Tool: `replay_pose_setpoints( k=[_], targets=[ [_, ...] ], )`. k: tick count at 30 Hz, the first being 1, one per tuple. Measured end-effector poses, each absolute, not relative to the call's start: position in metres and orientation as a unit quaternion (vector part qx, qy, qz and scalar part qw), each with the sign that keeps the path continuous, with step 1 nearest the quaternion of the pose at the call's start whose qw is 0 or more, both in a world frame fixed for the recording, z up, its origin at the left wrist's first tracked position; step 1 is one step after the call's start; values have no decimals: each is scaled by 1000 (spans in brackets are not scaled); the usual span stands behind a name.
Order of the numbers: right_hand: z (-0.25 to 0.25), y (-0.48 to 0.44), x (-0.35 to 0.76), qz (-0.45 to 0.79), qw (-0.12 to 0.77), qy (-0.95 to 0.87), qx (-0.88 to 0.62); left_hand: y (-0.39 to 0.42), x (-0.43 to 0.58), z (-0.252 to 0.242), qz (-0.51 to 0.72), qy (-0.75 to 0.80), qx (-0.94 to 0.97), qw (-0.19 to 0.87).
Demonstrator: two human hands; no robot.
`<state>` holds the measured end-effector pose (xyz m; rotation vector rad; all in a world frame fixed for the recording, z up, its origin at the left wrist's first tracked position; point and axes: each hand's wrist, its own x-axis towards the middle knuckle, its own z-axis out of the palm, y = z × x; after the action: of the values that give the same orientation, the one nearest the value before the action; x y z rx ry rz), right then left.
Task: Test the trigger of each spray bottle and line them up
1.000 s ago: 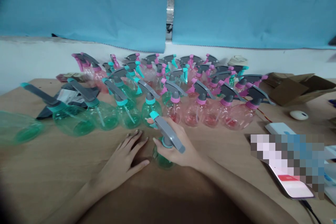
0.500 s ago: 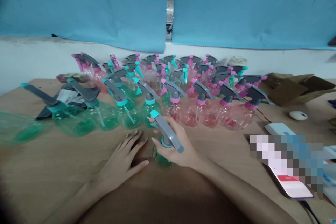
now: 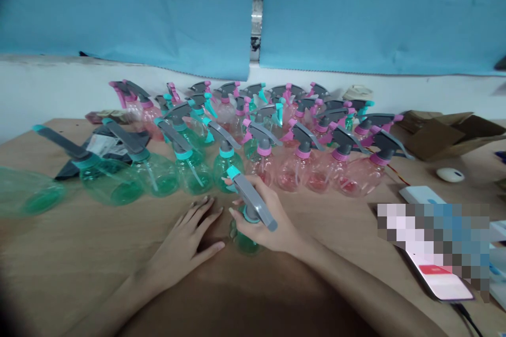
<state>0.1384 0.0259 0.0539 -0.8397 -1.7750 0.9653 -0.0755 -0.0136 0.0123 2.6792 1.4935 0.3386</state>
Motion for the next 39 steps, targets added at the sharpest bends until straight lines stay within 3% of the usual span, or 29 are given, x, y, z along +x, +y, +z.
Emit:
replay_pose_setpoints(
  k=[28,39],
  targets=[
    [65,23,140,429,428,-730,-317,-14,-76,12,109,486,867,33],
    [70,21,145,365,430,-753,-338,-14,-75,13,106,487,867,33]
  ],
)
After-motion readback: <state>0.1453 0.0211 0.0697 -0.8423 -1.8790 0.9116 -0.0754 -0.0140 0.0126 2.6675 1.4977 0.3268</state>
